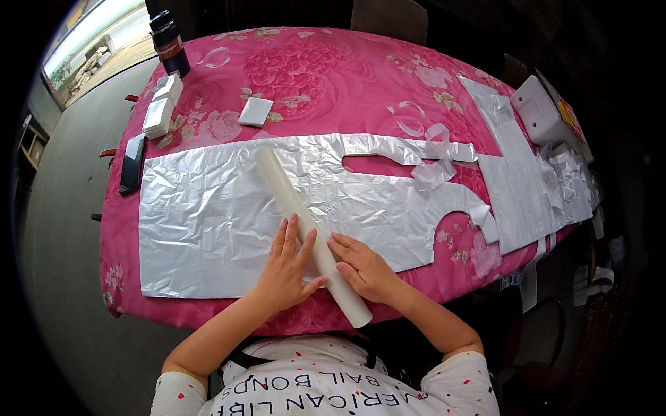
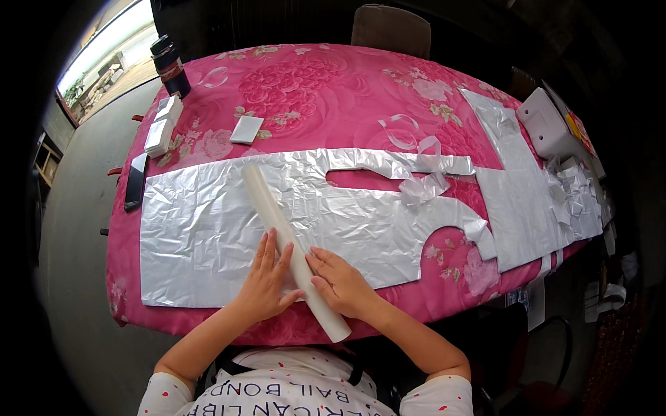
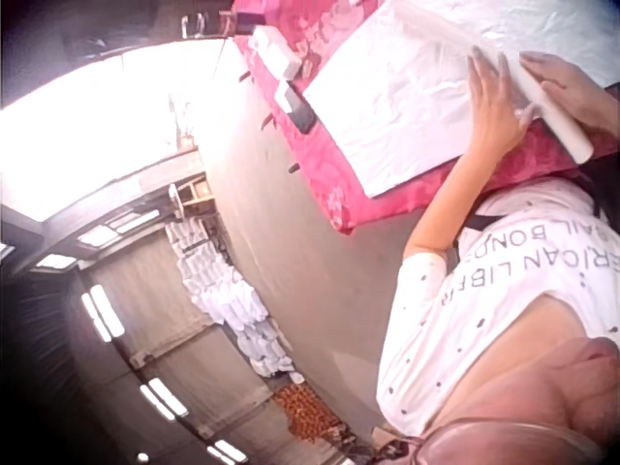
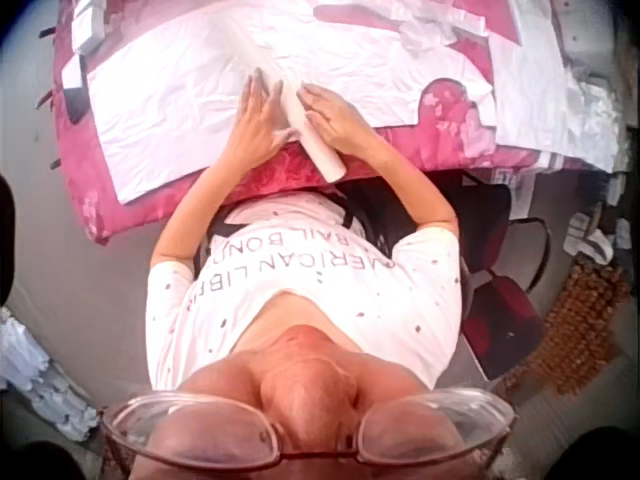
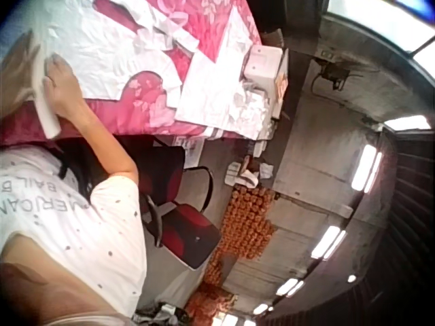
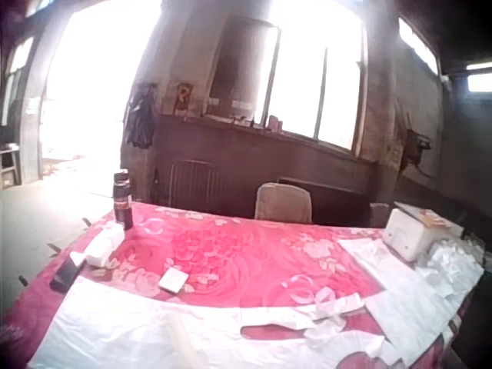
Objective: The person repeatedly unrolls a clear plastic film over a large white sheet on a pink tablecloth, folds the film into small rectangular packets, and stacks them. The person handles the film roll and the folded packets throughout the clip.
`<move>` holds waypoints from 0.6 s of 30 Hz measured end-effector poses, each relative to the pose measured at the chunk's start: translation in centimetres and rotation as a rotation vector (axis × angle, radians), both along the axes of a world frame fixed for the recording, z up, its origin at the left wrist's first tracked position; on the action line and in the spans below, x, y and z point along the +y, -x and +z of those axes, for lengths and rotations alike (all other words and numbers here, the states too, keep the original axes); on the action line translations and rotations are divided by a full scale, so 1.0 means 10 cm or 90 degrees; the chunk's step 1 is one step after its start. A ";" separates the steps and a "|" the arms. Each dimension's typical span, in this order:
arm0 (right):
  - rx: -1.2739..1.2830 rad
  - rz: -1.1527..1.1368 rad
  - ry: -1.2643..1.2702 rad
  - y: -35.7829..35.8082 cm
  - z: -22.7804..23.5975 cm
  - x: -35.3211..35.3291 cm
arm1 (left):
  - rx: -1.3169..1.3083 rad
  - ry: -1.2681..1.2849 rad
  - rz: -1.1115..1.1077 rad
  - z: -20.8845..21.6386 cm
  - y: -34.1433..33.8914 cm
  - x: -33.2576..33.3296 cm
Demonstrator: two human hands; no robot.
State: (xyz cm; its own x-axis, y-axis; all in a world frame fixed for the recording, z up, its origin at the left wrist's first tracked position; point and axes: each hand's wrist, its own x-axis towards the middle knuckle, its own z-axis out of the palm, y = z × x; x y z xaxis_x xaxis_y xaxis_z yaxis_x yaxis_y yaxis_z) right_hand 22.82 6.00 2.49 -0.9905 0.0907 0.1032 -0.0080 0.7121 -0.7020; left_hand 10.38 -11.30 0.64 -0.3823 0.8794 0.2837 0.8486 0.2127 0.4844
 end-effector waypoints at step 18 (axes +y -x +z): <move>-0.252 -0.660 -0.494 -1.06 -0.37 2.56 | 0.032 0.084 -0.086 0.27 -0.10 0.37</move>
State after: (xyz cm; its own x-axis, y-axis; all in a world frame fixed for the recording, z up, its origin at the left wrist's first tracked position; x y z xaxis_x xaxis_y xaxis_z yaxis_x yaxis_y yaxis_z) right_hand 33.44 31.55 -1.18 -0.4776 0.8567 0.1948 0.8771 0.4776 0.0498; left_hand 11.42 -7.57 3.32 -0.2469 0.9525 0.1780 0.8963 0.1546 0.4157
